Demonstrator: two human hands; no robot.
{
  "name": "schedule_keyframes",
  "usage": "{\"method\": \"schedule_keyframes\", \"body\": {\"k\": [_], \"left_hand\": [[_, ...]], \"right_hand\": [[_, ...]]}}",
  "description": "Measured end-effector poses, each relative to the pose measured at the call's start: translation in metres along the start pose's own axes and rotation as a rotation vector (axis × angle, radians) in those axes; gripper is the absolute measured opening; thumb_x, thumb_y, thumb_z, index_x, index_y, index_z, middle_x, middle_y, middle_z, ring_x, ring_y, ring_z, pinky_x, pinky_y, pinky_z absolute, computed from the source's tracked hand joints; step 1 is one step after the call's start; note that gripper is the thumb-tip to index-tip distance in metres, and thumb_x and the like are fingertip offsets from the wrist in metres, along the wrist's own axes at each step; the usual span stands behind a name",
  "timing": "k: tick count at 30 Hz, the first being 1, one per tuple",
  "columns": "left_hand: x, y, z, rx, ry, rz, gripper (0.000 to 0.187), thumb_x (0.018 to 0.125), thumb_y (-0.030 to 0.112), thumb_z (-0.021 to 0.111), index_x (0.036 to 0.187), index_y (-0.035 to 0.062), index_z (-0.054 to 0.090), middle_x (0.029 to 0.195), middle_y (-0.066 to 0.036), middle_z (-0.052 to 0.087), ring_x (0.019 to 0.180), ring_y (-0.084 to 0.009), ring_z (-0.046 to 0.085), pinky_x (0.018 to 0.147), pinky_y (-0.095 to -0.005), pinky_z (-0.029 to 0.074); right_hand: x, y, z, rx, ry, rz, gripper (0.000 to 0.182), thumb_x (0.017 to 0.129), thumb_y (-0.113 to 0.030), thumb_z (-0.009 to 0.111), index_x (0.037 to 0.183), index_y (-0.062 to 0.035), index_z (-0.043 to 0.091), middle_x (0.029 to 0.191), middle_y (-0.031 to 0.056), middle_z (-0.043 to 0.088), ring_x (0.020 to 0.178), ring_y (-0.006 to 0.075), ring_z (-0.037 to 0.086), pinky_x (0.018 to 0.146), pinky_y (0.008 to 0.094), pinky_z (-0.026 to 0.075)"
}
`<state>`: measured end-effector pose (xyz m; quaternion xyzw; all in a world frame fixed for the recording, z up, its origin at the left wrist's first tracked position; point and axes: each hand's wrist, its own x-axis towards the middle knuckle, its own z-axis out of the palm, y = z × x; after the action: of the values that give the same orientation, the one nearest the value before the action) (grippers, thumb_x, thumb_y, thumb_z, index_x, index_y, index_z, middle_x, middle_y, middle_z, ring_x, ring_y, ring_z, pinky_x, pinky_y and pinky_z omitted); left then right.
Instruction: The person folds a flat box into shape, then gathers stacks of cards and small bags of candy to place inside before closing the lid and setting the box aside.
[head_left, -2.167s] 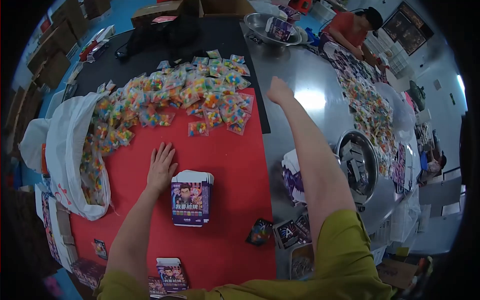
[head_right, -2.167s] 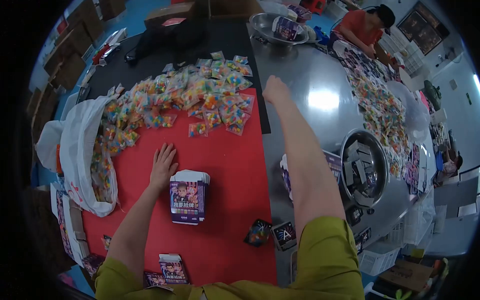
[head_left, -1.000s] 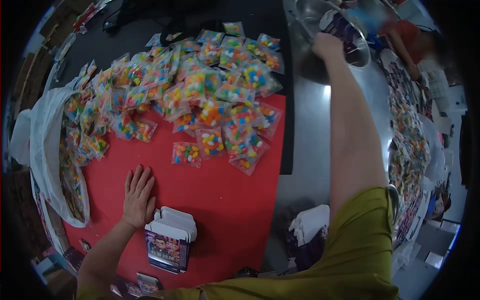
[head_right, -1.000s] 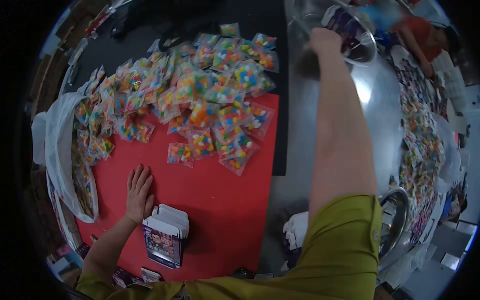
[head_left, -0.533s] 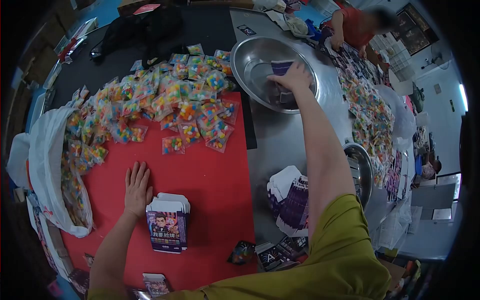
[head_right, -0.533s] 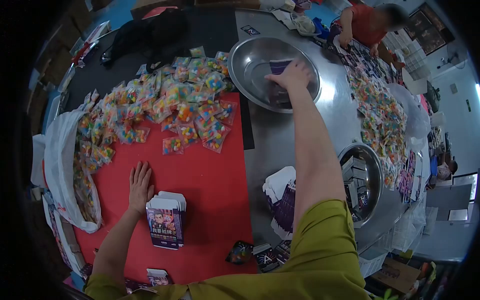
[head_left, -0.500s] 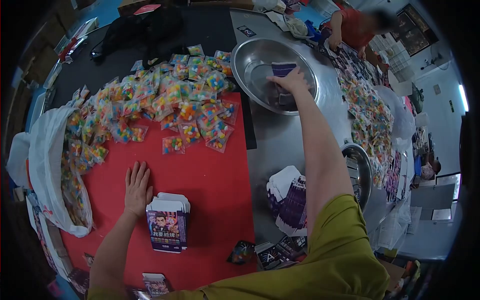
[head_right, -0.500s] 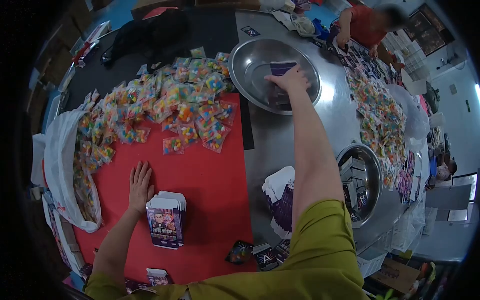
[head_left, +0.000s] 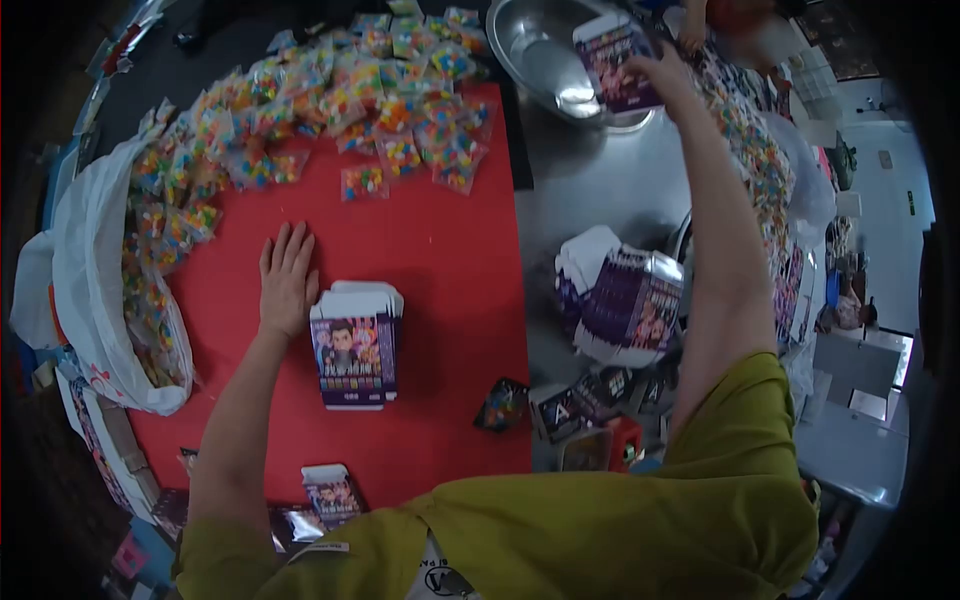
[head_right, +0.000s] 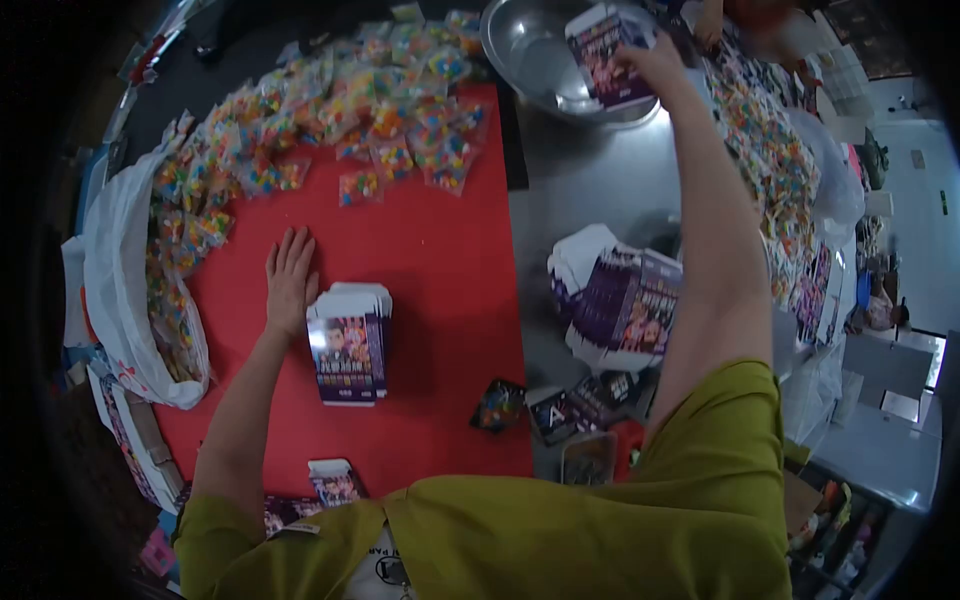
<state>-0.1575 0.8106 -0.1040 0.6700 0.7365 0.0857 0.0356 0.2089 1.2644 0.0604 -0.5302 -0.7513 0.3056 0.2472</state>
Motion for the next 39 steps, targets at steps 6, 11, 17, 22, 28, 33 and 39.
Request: {"method": "schedule_keyframes", "body": {"k": [6, 11, 17, 22, 28, 33, 39], "left_hand": [[-0.003, -0.008, 0.016, 0.043, 0.041, 0.045, 0.049, 0.087, 0.019, 0.048, 0.135, 0.0087, 0.039, 0.147, -0.006, 0.029, 0.139, -0.0242, 0.02, 0.113, -0.0436, 0.014], [-0.003, -0.01, 0.017, 0.026, 0.107, 0.047, 0.046, 0.09, 0.021, 0.046, 0.134, 0.0096, 0.04, 0.146, -0.005, 0.03, 0.138, -0.0232, 0.021, 0.113, -0.0427, 0.015], [-0.003, -0.016, 0.025, -0.002, 0.161, 0.078, 0.045, 0.089, 0.021, 0.046, 0.132, 0.0089, 0.043, 0.145, -0.005, 0.033, 0.138, -0.0237, 0.023, 0.113, -0.0429, 0.015], [-0.007, -0.014, 0.024, -0.056, 0.162, 0.071, 0.045, 0.088, 0.022, 0.048, 0.131, 0.0083, 0.044, 0.145, -0.006, 0.034, 0.137, -0.024, 0.024, 0.113, -0.0433, 0.016], [-0.003, -0.016, 0.025, -0.132, 0.188, 0.027, 0.045, 0.089, 0.023, 0.049, 0.13, 0.0078, 0.044, 0.141, -0.008, 0.039, 0.136, -0.0244, 0.027, 0.112, -0.0431, 0.017], [0.002, -0.032, 0.037, -0.311, 0.305, 0.074, 0.049, 0.087, 0.026, 0.053, 0.131, 0.0058, 0.044, 0.136, -0.009, 0.044, 0.131, -0.0258, 0.035, 0.109, -0.0423, 0.022], [-0.01, -0.023, 0.016, -0.41, 0.39, 0.094, 0.055, 0.086, 0.028, 0.057, 0.132, 0.0032, 0.041, 0.135, -0.012, 0.045, 0.128, -0.0248, 0.038, 0.107, -0.0411, 0.027]], "right_hand": [[-0.148, -0.117, -0.022, 0.252, -0.215, -0.015, 0.077, 0.065, -0.014, 0.067, 0.134, 0.0007, 0.036, 0.086, 0.0107, 0.064, 0.07, 0.0163, 0.063, 0.067, 0.0278, 0.051], [-0.292, -0.15, 0.024, 0.411, -0.086, 0.199, 0.083, 0.06, -0.01, 0.07, 0.134, 0.0004, 0.033, 0.089, 0.0169, 0.063, 0.079, 0.0203, 0.063, 0.076, 0.0309, 0.05], [-0.379, -0.097, 0.091, 0.164, -0.05, 0.312, 0.091, 0.062, -0.012, 0.071, 0.139, 0.0016, 0.024, 0.117, 0.0238, 0.05, 0.105, 0.0308, 0.054, 0.09, 0.0363, 0.044], [-0.391, -0.072, 0.131, -0.572, 0.0, 0.151, 0.08, 0.069, -0.027, 0.072, 0.133, 0.0017, 0.034, 0.128, 0.0254, 0.044, 0.117, 0.0407, 0.044, 0.097, 0.0453, 0.037], [-0.408, -0.075, 0.155, -1.034, 0.114, -0.065, 0.069, 0.078, -0.031, 0.066, 0.133, -0.0005, 0.037, 0.135, 0.0196, 0.04, 0.124, 0.0355, 0.039, 0.097, 0.0469, 0.035], [-0.419, -0.067, 0.17, -1.129, 0.207, -0.15, 0.07, 0.081, -0.038, 0.063, 0.134, -0.0016, 0.036, 0.138, 0.0155, 0.037, 0.126, 0.0342, 0.037, 0.1, 0.0498, 0.031], [-0.458, -0.091, 0.193, -0.933, 0.349, -0.513, 0.052, 0.083, -0.028, 0.065, 0.125, -0.0024, 0.047, 0.121, 0.0125, 0.054, 0.113, 0.0272, 0.051, 0.092, 0.042, 0.037]]}}
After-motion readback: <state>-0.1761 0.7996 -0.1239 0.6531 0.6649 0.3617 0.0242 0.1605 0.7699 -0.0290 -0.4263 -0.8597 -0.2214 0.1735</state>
